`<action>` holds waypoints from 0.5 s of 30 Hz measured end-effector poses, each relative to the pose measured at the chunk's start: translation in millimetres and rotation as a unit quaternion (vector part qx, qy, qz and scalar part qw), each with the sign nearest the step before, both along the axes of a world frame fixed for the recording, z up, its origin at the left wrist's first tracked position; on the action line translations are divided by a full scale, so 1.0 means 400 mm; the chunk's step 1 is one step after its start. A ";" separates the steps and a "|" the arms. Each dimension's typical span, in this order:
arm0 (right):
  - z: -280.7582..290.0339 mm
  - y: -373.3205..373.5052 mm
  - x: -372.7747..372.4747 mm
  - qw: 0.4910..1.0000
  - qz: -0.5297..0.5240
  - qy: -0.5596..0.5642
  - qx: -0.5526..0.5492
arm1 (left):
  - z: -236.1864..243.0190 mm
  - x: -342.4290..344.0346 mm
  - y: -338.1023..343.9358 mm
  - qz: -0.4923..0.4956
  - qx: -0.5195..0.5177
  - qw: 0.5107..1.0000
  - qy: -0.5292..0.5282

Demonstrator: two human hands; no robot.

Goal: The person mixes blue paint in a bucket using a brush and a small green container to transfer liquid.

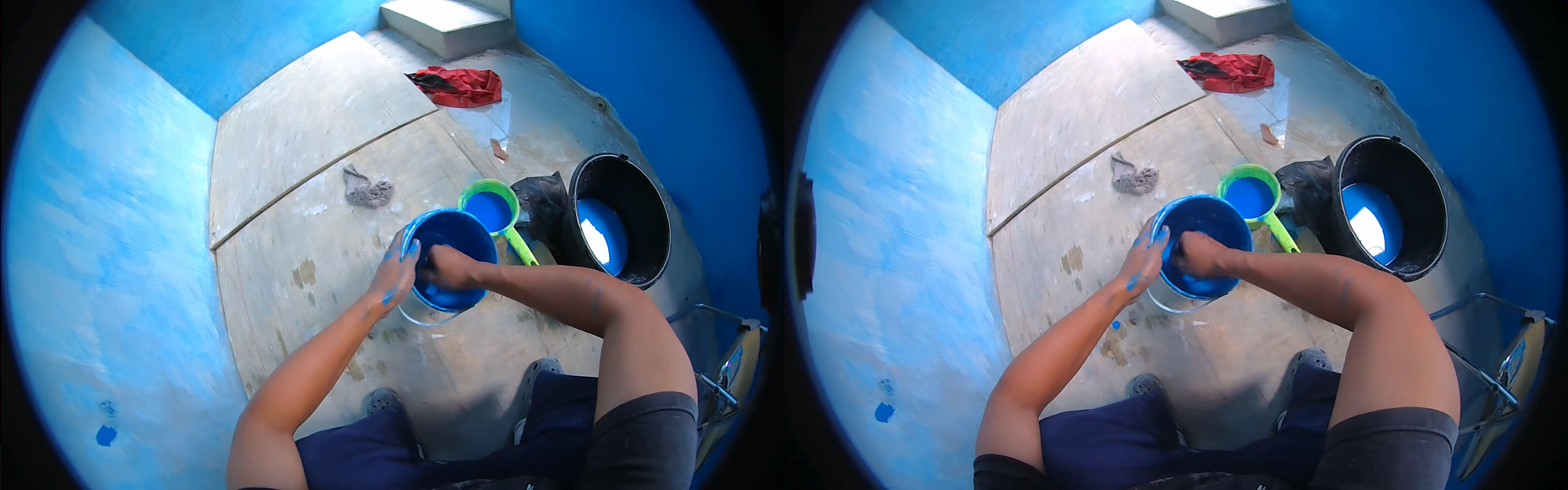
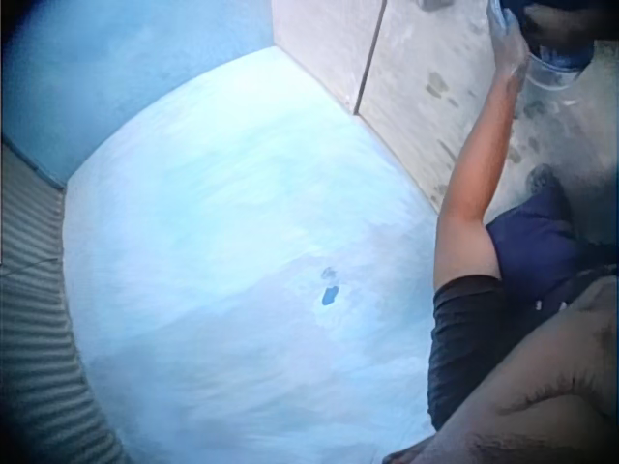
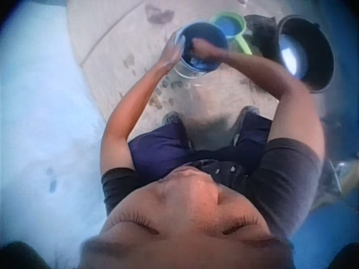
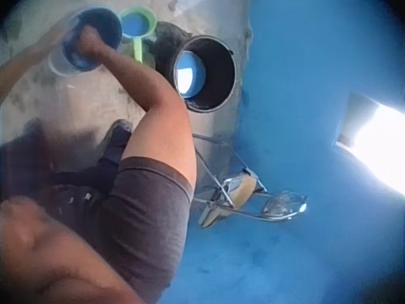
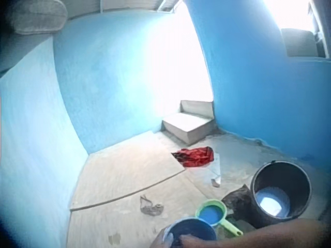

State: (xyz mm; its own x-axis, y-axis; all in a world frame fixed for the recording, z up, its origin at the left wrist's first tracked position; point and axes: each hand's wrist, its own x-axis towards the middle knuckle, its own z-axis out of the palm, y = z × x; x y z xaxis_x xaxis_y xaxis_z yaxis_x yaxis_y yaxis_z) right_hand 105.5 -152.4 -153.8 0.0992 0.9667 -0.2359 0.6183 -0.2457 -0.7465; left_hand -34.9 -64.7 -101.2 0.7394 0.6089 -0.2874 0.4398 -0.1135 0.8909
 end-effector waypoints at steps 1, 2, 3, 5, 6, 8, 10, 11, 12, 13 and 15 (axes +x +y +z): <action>0.001 0.007 0.005 0.999 -0.007 0.016 0.045 | -0.021 -0.009 0.016 0.005 0.022 1.000 -0.018; -0.004 0.005 0.016 0.996 -0.018 0.029 0.086 | -0.028 -0.011 0.022 0.000 0.014 0.999 -0.029; -0.009 0.005 0.025 0.991 -0.027 0.042 0.128 | -0.035 -0.015 0.031 -0.004 0.005 0.999 -0.039; -0.015 -0.003 0.034 0.984 -0.020 -0.099 0.147 | -0.045 -0.018 0.037 -0.003 -0.023 0.998 -0.056; -0.018 -0.012 0.039 0.972 -0.009 -0.183 0.145 | -0.051 -0.016 0.043 0.000 -0.040 0.997 -0.062; -0.001 -0.023 0.037 0.958 0.037 -0.270 0.093 | -0.043 -0.009 0.042 -0.004 -0.065 0.994 -0.087; 0.012 -0.036 0.026 0.956 0.104 -0.275 -0.009 | -0.037 0.006 0.027 -0.022 -0.082 0.989 -0.123; 0.009 -0.038 0.018 0.956 0.126 -0.266 -0.006 | -0.046 0.016 0.027 -0.023 -0.076 0.990 -0.118; 0.006 -0.037 0.007 0.956 0.147 -0.255 -0.003 | -0.059 0.025 0.030 -0.024 -0.069 0.991 -0.114; 0.002 -0.035 -0.001 0.956 0.166 -0.244 0.000 | -0.056 0.033 0.026 -0.026 -0.063 0.992 -0.107; -0.004 -0.009 0.002 0.985 0.122 -0.126 0.006 | -0.049 0.033 0.015 -0.032 -0.024 0.993 -0.114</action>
State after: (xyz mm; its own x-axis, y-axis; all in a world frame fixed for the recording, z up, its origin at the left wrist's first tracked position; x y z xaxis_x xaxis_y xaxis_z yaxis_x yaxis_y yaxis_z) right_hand 106.3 -156.1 -155.4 -0.0818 0.9714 -0.2228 0.8233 -0.0601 -0.5645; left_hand -21.5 -58.9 -120.6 0.8249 0.5486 -0.1367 0.2199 -0.0886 0.9715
